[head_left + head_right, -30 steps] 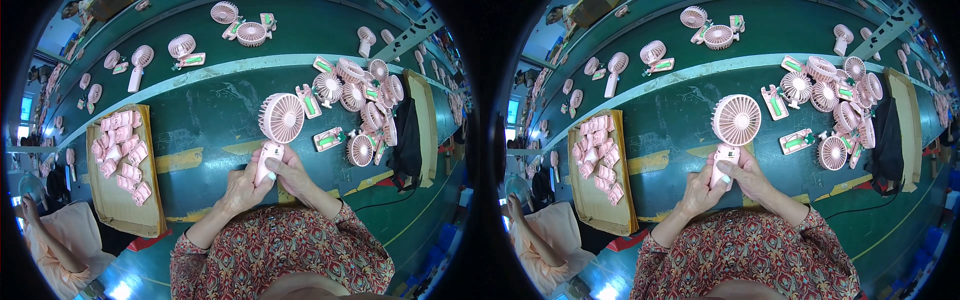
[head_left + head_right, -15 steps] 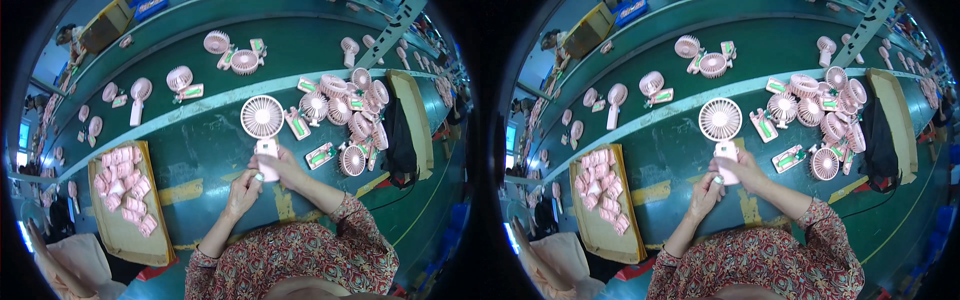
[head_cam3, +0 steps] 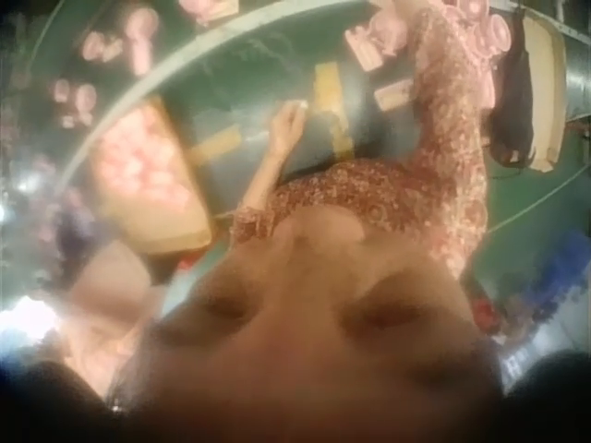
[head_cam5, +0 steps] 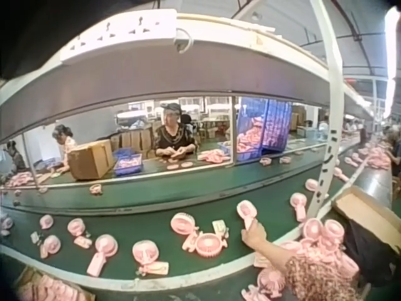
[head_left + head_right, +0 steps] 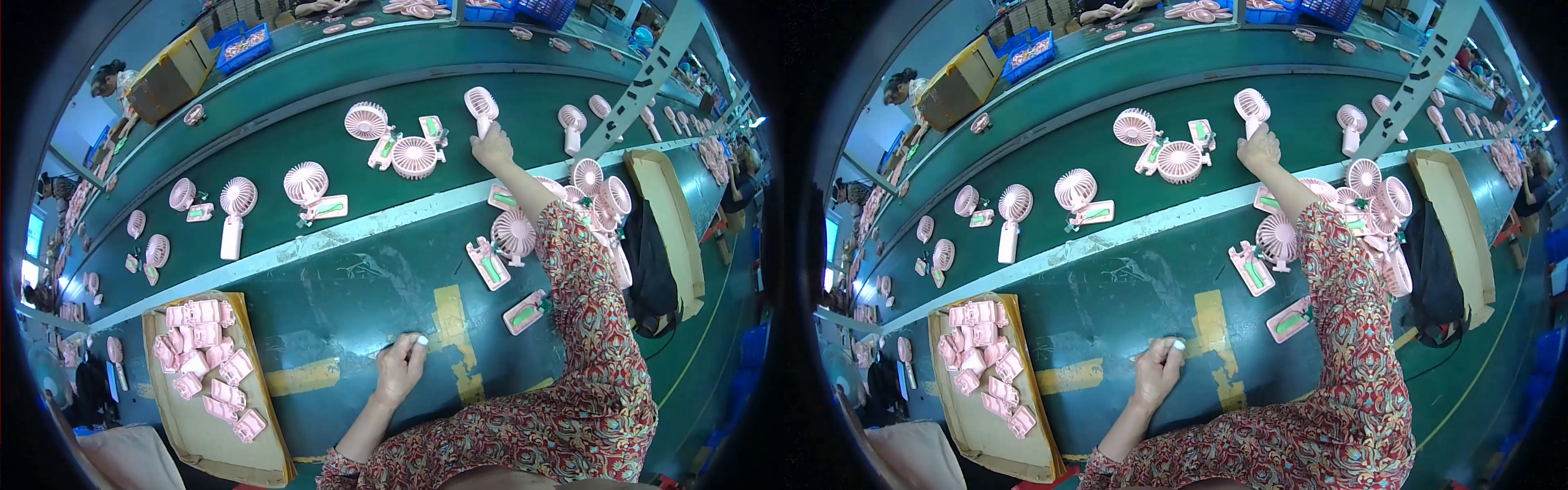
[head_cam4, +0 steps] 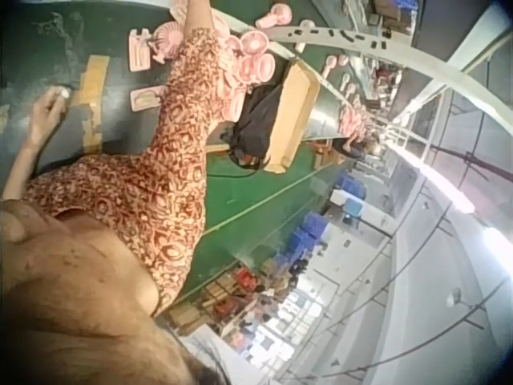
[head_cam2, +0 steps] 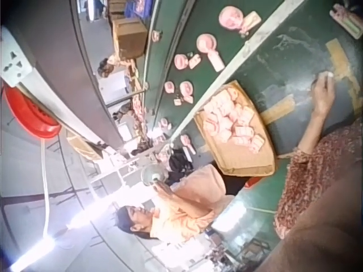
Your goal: The person assembles a pink handheld fan by inserting a circuit board and battery into the handle, fitting the back cover, and placing the completed fan onto the conveyor belt.
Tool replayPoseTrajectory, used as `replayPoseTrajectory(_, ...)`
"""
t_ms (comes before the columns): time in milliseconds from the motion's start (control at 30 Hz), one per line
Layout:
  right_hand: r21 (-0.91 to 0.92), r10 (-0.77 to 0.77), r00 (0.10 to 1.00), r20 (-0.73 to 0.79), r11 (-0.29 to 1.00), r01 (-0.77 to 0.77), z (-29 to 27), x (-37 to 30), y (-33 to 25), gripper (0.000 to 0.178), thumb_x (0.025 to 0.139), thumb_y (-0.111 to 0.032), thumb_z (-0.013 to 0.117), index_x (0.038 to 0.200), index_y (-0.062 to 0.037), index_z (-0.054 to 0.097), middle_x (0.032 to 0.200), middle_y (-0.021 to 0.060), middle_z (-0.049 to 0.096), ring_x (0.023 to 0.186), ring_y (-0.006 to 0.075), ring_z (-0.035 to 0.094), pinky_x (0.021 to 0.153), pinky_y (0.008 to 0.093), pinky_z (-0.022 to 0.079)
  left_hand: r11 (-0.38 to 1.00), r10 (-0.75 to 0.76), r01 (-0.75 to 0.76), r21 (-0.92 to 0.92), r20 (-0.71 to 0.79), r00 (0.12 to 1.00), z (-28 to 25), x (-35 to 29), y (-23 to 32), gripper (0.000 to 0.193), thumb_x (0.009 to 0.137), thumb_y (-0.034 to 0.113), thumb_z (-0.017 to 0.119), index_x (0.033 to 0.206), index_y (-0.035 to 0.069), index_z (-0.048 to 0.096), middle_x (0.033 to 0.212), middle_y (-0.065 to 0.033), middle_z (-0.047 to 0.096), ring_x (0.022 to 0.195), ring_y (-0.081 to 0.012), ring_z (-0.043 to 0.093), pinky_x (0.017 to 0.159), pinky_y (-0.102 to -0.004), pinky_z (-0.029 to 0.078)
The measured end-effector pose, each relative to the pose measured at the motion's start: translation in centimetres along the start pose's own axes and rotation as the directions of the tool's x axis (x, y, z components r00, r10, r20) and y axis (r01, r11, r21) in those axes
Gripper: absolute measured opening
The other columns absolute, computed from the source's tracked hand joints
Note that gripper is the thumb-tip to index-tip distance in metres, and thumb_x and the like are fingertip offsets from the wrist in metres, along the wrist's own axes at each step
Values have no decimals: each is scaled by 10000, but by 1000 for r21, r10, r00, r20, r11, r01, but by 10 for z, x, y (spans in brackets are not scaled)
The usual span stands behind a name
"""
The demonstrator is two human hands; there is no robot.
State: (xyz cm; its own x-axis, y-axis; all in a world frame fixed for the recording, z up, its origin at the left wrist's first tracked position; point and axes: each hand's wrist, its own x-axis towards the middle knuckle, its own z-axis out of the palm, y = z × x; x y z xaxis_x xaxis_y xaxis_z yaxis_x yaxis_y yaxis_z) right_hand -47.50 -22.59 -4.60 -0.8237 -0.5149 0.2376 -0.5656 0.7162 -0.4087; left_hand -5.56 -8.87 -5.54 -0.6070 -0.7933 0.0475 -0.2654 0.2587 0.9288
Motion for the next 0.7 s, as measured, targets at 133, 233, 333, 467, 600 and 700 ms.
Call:
replayPoseTrajectory(133,180,-458,856,-240,845,503,5,-19,-33,561,782,-303,661,1155,58,448,1130,231,518,1067,375,500,900,440,418,1000,-1,1,-16,0,1000,-4,1,-3,65,844,67,602,895,27,600,616,-89,600,515,-174,607,493,-295,475)
replayPoseTrajectory(233,325,-615,768,178,774,544,-5,-59,-62,772,730,-349,718,1313,10,361,1379,266,347,1308,376,319,1079,415,289,999,28,-28,18,-9,1000,-2,1,-7,60,840,64,606,889,30,606,623,-101,602,514,-189,607,489,-299,473)
replayPoseTrajectory(333,131,-693,716,85,720,681,10,-64,-68,781,690,-287,738,1313,-3,361,1311,281,360,1209,457,371,1012,487,350,1000,21,-21,-4,-15,1000,0,3,-8,56,836,65,609,879,29,612,632,-118,600,508,-206,602,489,-306,470)
replayPoseTrajectory(467,180,-670,742,28,733,656,-1,-100,-71,659,679,-252,708,1227,-4,438,1204,250,440,1075,409,470,911,477,423,999,39,-39,-14,7,999,-2,1,-10,70,853,67,597,911,28,605,640,-102,609,506,-178,596,489,-293,473)
replayPoseTrajectory(600,393,-694,709,126,691,607,-49,-167,-76,665,708,-325,692,1255,-29,457,1261,271,447,1148,428,448,974,460,387,876,-173,184,-445,67,983,-13,1,-11,331,910,97,544,1208,13,429,886,-98,621,699,-154,614,609,-272,519)
replayPoseTrajectory(700,450,-732,679,54,625,638,-86,-225,-73,688,683,-268,727,1259,-23,441,1280,258,427,1156,420,434,978,455,386,791,-183,219,-571,120,976,-27,8,-5,602,946,261,485,1389,1,170,1211,-193,498,950,-240,596,754,-339,543)
